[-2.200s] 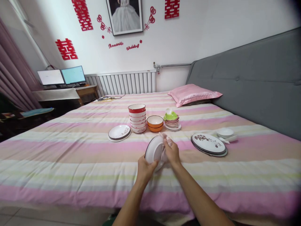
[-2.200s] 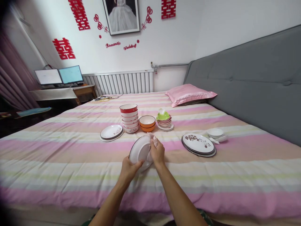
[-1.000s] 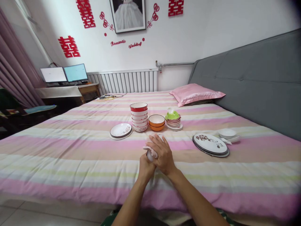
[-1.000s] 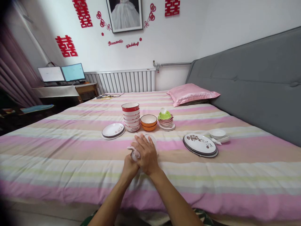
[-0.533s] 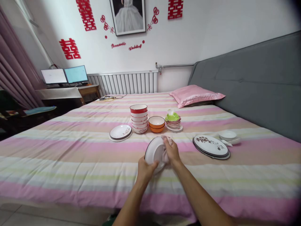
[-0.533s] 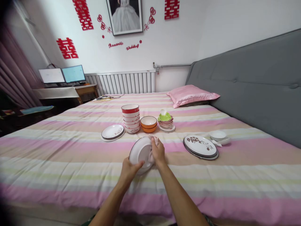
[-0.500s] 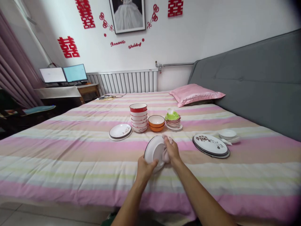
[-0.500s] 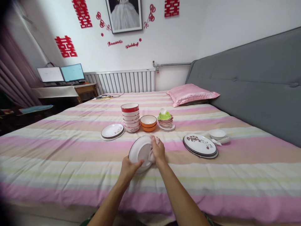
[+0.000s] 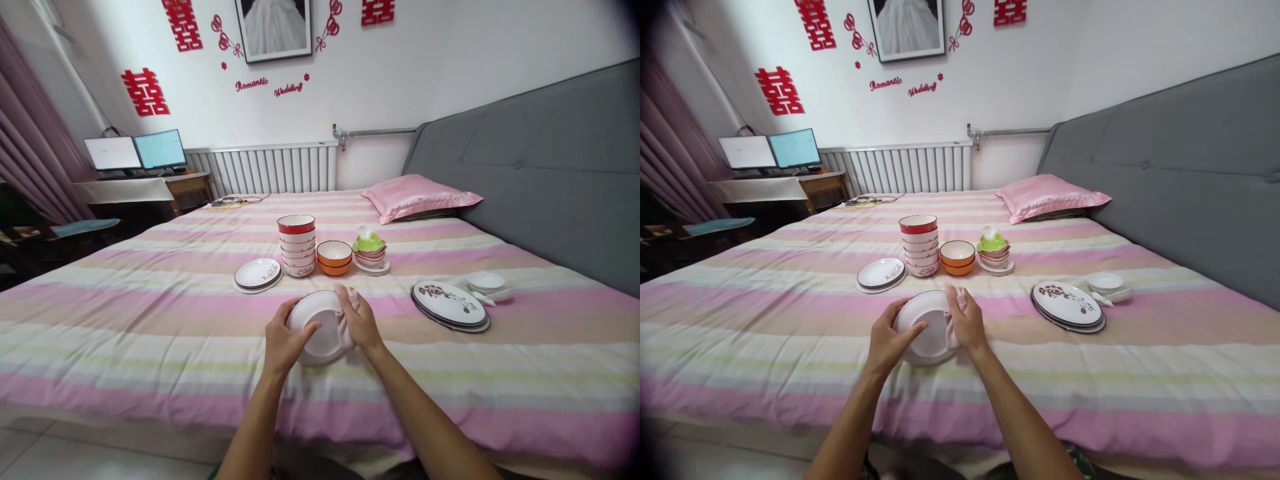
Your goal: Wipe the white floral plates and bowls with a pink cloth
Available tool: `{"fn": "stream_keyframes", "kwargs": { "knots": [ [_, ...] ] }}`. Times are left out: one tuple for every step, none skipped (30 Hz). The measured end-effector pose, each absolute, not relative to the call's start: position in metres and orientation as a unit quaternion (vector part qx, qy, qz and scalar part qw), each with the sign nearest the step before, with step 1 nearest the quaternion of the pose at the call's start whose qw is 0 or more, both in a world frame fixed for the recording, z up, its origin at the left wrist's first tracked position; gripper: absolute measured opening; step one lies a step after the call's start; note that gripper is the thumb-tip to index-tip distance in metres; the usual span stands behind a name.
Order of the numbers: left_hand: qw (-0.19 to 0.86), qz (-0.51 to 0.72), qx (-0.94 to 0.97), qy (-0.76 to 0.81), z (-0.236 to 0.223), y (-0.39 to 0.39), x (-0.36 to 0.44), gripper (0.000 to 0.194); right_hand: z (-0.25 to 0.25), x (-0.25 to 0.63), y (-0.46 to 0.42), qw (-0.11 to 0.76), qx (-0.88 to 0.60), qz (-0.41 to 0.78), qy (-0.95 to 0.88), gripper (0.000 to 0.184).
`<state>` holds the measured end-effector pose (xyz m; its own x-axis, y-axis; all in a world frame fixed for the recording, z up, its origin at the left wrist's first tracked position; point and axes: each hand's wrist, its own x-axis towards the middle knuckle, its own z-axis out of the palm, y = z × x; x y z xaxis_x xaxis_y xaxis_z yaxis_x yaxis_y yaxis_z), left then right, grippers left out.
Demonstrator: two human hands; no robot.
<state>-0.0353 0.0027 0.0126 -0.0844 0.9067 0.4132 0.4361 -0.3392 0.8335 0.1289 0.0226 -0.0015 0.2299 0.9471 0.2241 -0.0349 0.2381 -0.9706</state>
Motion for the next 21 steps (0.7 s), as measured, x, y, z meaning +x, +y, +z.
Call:
{"fn": "stream_keyframes", "kwargs": {
  "knots": [
    [0.201,0.507,0.656,0.521,0.015,0.002,-0.038,0.055,0.001,0.128,0.019,0.616,-0.468,0.369,-0.515,0.038],
    [0.180,0.499,0.671,0.518,0.016,0.001,-0.040,0.054,0.003,0.127,0.016,0.607,-0.461,0.344,-0.548,0.037],
    [0.166,0.493,0.681,0.516,0.018,0.000,-0.041,0.052,0.005,0.127,0.014,0.601,-0.455,0.323,-0.573,0.037],
    [0.159,0.488,0.687,0.514,0.019,-0.001,-0.042,0.051,0.006,0.126,0.012,0.598,-0.448,0.311,-0.587,0.037],
    [0.159,0.484,0.690,0.514,0.020,-0.002,-0.042,0.050,0.006,0.126,0.011,0.598,-0.440,0.306,-0.596,0.038],
    [0.163,0.483,0.690,0.514,0.020,-0.002,-0.041,0.049,0.007,0.126,0.011,0.602,-0.431,0.305,-0.599,0.038],
    [0.172,0.483,0.686,0.517,0.020,-0.002,-0.041,0.048,0.006,0.127,0.012,0.607,-0.423,0.310,-0.597,0.038],
    [0.182,0.483,0.681,0.520,0.020,-0.001,-0.040,0.047,0.006,0.127,0.013,0.611,-0.417,0.320,-0.592,0.038],
    [0.192,0.483,0.676,0.522,0.019,-0.001,-0.039,0.047,0.005,0.128,0.014,0.615,-0.415,0.336,-0.581,0.038],
    [0.201,0.485,0.671,0.523,0.018,0.000,-0.039,0.047,0.003,0.129,0.016,0.617,-0.416,0.356,-0.565,0.037],
    [0.207,0.487,0.668,0.523,0.017,0.002,-0.039,0.047,0.001,0.129,0.018,0.618,-0.421,0.377,-0.546,0.036],
    [0.213,0.491,0.665,0.522,0.016,0.003,-0.039,0.047,-0.001,0.130,0.020,0.619,-0.428,0.395,-0.527,0.036],
    [0.217,0.496,0.660,0.521,0.014,0.004,-0.040,0.047,-0.003,0.132,0.023,0.619,-0.437,0.411,-0.507,0.036],
    [0.221,0.501,0.653,0.523,0.013,0.005,-0.041,0.047,-0.005,0.133,0.024,0.621,-0.447,0.422,-0.486,0.038],
    [0.224,0.506,0.644,0.527,0.012,0.005,-0.042,0.048,-0.008,0.134,0.026,0.623,-0.459,0.429,-0.466,0.040],
    [0.229,0.511,0.636,0.532,0.011,0.006,-0.043,0.048,-0.010,0.136,0.028,0.626,-0.470,0.435,-0.445,0.042],
    [0.233,0.513,0.629,0.535,0.011,0.006,-0.044,0.049,-0.012,0.138,0.029,0.631,-0.481,0.441,-0.420,0.044],
    [0.238,0.514,0.624,0.538,0.010,0.006,-0.045,0.049,-0.013,0.140,0.031,0.635,-0.492,0.445,-0.395,0.046],
    [0.243,0.514,0.621,0.540,0.010,0.006,-0.046,0.049,-0.014,0.143,0.032,0.641,-0.501,0.447,-0.373,0.048],
    [0.245,0.513,0.621,0.540,0.010,0.006,-0.047,0.049,-0.014,0.146,0.034,0.647,-0.509,0.446,-0.352,0.050],
    [0.247,0.511,0.621,0.540,0.010,0.006,-0.047,0.049,-0.013,0.148,0.036,0.652,-0.516,0.443,-0.335,0.051]
  ]
}}
